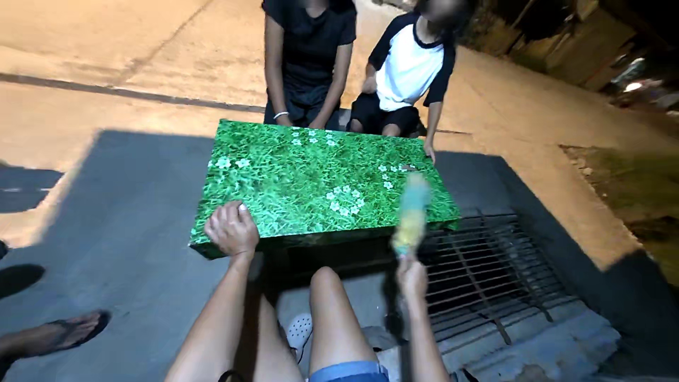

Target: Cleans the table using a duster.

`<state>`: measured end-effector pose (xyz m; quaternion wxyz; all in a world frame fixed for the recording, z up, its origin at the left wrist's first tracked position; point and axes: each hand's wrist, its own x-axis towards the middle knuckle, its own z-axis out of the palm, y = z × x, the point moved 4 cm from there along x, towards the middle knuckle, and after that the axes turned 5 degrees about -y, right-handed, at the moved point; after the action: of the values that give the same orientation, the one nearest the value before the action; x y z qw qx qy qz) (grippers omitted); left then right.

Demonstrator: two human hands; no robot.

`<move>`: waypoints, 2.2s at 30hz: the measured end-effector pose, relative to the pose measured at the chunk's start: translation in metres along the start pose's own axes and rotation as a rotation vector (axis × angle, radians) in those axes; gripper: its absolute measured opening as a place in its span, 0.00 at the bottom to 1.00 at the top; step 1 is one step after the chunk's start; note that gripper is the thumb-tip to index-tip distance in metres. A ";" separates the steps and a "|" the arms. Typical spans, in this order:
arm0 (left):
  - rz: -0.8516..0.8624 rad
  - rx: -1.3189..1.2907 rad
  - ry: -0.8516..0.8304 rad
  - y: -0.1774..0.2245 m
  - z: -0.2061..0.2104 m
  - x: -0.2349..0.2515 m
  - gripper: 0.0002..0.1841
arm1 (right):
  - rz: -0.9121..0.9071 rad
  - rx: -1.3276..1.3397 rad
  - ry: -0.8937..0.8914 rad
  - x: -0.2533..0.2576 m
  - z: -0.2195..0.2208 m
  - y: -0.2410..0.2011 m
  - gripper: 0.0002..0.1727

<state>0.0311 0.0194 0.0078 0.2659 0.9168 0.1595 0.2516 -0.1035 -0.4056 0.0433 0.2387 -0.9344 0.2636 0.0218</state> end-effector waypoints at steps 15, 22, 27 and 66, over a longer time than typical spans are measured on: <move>0.003 -0.025 0.018 0.009 -0.007 -0.001 0.31 | -0.115 -0.088 -0.075 0.064 -0.013 -0.061 0.24; 0.003 -0.016 0.059 0.008 -0.003 0.001 0.30 | -0.083 0.015 -0.069 0.093 0.024 -0.157 0.26; 0.000 0.002 0.043 0.007 -0.005 0.001 0.30 | -0.625 -0.138 -0.352 0.017 0.114 -0.287 0.24; 0.020 -0.047 -0.017 0.002 0.000 0.000 0.29 | -0.133 -0.013 0.032 0.041 -0.026 0.002 0.23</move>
<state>0.0315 0.0179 0.0088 0.2863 0.9139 0.1421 0.2502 -0.0714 -0.4388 0.0580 0.2292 -0.9516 0.2044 -0.0073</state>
